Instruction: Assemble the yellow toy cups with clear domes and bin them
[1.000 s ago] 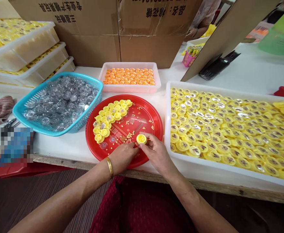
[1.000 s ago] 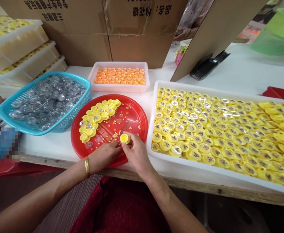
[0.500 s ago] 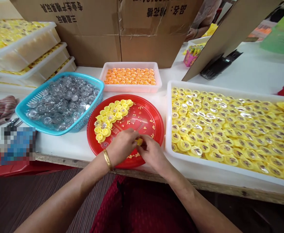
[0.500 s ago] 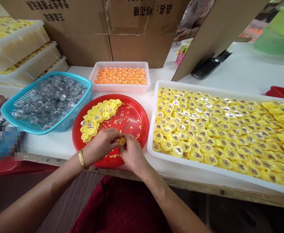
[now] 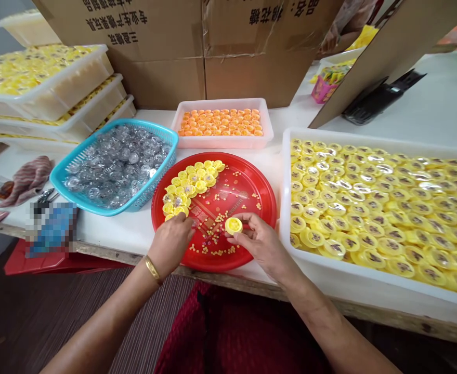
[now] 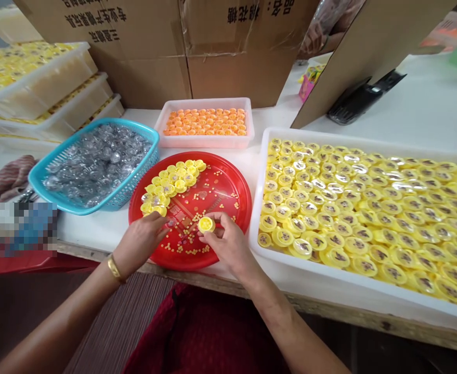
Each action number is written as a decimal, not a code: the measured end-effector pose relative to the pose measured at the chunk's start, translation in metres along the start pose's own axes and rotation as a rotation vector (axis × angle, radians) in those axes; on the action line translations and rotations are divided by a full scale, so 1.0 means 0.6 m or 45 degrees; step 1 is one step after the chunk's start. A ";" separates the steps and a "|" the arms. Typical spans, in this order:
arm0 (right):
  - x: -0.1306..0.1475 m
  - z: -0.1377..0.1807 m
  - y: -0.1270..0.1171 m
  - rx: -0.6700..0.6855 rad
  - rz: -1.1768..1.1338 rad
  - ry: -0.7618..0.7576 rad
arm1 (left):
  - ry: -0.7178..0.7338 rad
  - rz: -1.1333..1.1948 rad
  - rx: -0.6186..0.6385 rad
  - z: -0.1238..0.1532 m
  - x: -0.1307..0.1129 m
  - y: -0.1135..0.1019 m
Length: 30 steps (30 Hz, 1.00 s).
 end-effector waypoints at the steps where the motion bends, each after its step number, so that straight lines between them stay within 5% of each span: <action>1: 0.000 0.001 0.000 0.002 0.006 0.005 | -0.022 -0.091 0.034 0.001 -0.004 0.012; 8: -0.001 0.009 -0.005 -0.026 0.122 -0.018 | 0.011 -0.236 0.011 -0.006 -0.030 0.042; 20: -0.001 0.004 -0.017 -0.184 0.027 -0.150 | 0.295 0.086 -0.025 -0.016 -0.084 0.032; 25: -0.007 -0.001 -0.020 -0.230 0.104 -0.167 | 0.273 -0.031 0.107 -0.052 -0.126 0.038; 30: -0.015 -0.003 -0.025 -0.243 0.165 -0.183 | 0.294 0.088 0.159 -0.058 -0.119 0.053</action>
Point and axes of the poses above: each hand's wrist, its own z-axis away from the middle knuckle, its own y-axis out of the palm, x = y × z, the point moved 5 cm from there along -z, towards the middle knuckle, and after that the axes turned 9 degrees about x, right-handed, at the moved point
